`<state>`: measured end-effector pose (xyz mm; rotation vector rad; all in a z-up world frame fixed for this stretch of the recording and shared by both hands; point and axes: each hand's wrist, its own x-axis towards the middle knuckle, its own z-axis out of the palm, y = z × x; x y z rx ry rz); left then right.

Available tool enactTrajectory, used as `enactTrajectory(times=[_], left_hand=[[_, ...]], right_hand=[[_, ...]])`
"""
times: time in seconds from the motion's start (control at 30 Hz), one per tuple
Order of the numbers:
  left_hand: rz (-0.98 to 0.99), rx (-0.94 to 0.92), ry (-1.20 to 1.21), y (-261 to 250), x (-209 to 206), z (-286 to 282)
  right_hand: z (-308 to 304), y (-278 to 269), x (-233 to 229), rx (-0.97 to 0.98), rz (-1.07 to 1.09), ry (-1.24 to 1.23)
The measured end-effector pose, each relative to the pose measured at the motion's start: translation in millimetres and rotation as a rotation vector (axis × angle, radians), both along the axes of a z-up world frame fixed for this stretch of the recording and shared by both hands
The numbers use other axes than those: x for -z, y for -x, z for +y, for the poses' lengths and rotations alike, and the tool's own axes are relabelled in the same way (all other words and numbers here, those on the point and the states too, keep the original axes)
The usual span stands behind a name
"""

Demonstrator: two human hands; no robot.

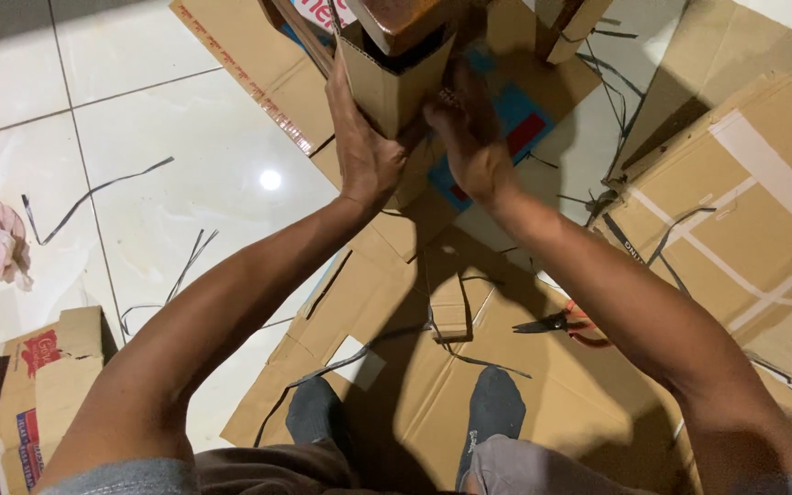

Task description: Wrapping wooden furniture legs with cardboard and securing them with plastic ties

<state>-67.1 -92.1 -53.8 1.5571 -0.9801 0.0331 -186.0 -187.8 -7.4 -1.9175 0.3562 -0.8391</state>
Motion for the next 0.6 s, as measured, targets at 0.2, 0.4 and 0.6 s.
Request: enactTrajectory(times=[0.2, 0.4, 0.6], left_hand=[[0.001, 0.059, -0.18, -24.9, 18.7, -18.7], [0.255, 0.502, -0.084, -37.9, -12.2, -8.0], [1.393, 1.191, 0.386, -49.3, 21.9, -31.7]], right_hand=[[4.7, -23.4, -13.3, 0.102, 0.225, 0.096], [-9.1, -36.1, -18.5, -0.11, -0.087, 0.072], [-13.7, -35.3, -28.1, -0.128, 0.07, -0.025]])
